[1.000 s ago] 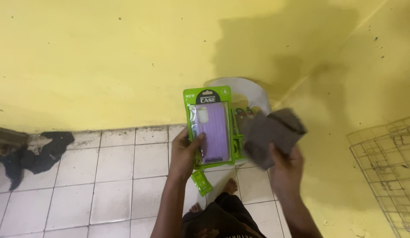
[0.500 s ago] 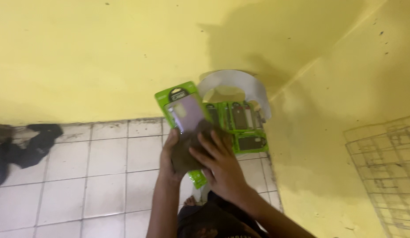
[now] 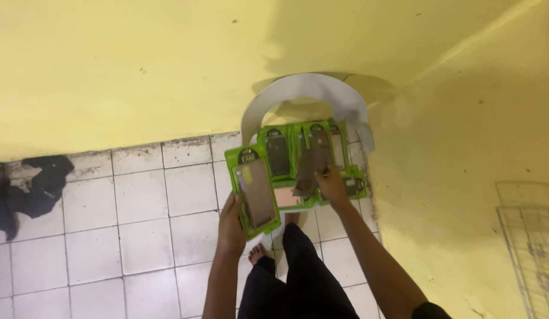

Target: The person repeatedly picks up packaged phone cases from a white plastic chair, wipes them with a cloth, and hangs them on a wall-mounted wire grid display. The person handles multiple cases one at a time, moving between the chair and the display throughout the clip.

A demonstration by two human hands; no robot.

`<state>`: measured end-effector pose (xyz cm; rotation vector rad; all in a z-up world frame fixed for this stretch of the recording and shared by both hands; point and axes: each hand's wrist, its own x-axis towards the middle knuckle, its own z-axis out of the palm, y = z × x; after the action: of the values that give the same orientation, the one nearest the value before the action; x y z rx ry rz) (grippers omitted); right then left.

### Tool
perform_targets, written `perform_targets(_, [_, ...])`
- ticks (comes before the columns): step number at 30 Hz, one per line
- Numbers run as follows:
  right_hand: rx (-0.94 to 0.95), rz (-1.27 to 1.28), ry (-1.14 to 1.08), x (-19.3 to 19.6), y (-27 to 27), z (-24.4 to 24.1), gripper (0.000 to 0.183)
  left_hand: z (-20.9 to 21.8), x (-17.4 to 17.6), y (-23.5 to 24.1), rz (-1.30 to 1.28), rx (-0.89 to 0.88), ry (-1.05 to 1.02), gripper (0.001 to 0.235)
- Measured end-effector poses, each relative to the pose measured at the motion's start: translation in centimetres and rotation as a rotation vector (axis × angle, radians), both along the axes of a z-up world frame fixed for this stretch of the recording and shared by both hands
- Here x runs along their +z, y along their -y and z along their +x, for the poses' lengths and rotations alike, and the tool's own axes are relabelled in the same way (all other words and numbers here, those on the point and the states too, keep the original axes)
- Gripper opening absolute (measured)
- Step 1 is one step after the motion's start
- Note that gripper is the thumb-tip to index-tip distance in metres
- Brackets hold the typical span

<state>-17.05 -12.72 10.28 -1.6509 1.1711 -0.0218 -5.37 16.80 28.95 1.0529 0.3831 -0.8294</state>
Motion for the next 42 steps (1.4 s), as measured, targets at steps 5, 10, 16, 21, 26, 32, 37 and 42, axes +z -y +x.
perform_targets(5, [0.159,-0.197,0.079,-10.0,2.5,5.3,0.049,2.0,-3.6,5.3,0.149,0.013,-0.106,0.050])
perform_targets(10, [0.192,-0.147,0.033,-14.8,2.5,6.4,0.049,2.3,-6.5,7.7,0.180,0.006,-0.174,0.051])
perform_targets(16, [0.286,-0.133,-0.126,-12.7,3.5,6.0,0.049,2.5,-5.4,9.8,0.112,0.001,-0.219,0.051])
perform_targets(21, [0.322,-0.181,0.029,-8.9,3.7,4.7,0.051,2.6,-3.0,8.3,0.058,0.028,-0.207,0.049])
perform_targets(26, [0.224,-0.007,0.030,1.2,1.6,5.5,0.047,2.6,-0.6,4.1,0.101,0.020,-0.186,0.050])
perform_targets(32, [0.371,0.419,0.327,16.9,-8.1,9.2,0.041,1.5,1.6,-4.5,-0.034,0.116,-0.046,0.049])
perform_targets(37, [0.841,0.200,0.181,25.1,-19.8,12.5,0.040,2.6,4.7,-13.7,0.061,0.161,0.157,0.042])
perform_targets(42, [0.850,0.186,0.404,29.6,-32.5,13.5,0.038,4.4,10.4,-25.4,0.278,0.089,0.604,0.030])
